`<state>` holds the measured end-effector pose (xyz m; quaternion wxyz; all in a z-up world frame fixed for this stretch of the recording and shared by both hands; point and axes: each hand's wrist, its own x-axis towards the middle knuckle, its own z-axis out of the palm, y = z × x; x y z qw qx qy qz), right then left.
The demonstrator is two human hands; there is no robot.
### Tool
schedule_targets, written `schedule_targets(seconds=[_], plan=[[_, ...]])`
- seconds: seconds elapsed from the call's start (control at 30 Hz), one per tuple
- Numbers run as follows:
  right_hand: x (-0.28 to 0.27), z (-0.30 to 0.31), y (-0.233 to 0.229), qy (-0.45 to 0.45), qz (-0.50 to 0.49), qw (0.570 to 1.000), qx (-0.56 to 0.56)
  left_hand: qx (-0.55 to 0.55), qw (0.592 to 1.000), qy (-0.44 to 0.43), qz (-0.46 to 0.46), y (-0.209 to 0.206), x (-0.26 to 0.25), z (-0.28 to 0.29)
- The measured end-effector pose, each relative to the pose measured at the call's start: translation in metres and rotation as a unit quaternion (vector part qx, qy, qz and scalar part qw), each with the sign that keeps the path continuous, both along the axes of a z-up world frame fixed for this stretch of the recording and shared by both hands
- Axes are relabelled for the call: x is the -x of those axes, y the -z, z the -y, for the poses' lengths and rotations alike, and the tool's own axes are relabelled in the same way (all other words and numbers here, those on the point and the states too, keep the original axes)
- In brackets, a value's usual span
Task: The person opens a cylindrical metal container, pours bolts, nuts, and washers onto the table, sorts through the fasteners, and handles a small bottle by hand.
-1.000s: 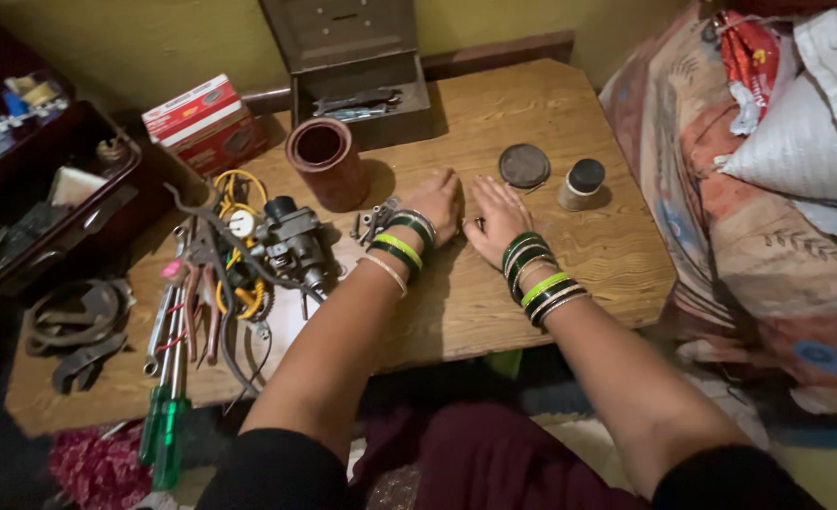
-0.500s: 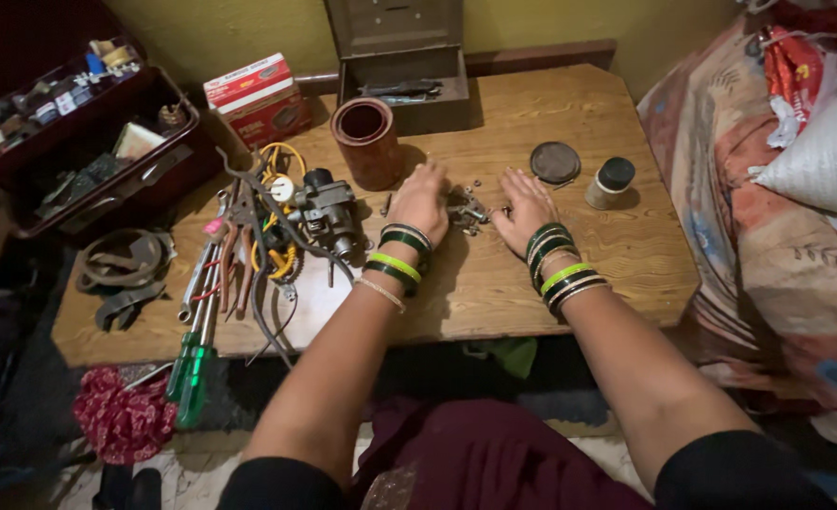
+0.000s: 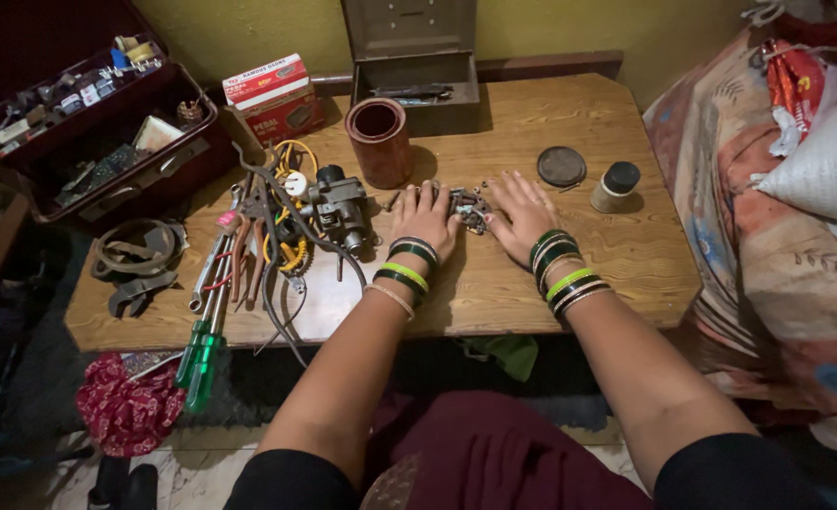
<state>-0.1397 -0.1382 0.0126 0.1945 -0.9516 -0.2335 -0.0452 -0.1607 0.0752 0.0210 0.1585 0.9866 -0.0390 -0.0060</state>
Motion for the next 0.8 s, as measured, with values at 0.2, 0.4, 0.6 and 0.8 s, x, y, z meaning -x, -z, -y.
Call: schedule_targets(seconds=[0.2, 0.4, 0.6, 0.8], plan=[[0.012, -0.014, -0.025, -0.106, 0.020, 0.991, 0.080, -0.037, 0.998, 0.043, -0.014, -0.005, 0.006, -0.006], [0.010, -0.013, -0.018, -0.122, 0.039, 0.989, 0.077, -0.023, 0.997, 0.072, 0.007, -0.010, 0.011, -0.015], [0.009, -0.008, -0.009, -0.094, 0.038, 0.994, 0.049, 0.002, 0.999, 0.020, 0.029, -0.016, 0.018, -0.021], [0.012, -0.011, -0.019, -0.074, 0.044, 0.996, 0.026, -0.036, 0.999, 0.022, -0.004, -0.017, 0.023, -0.017]])
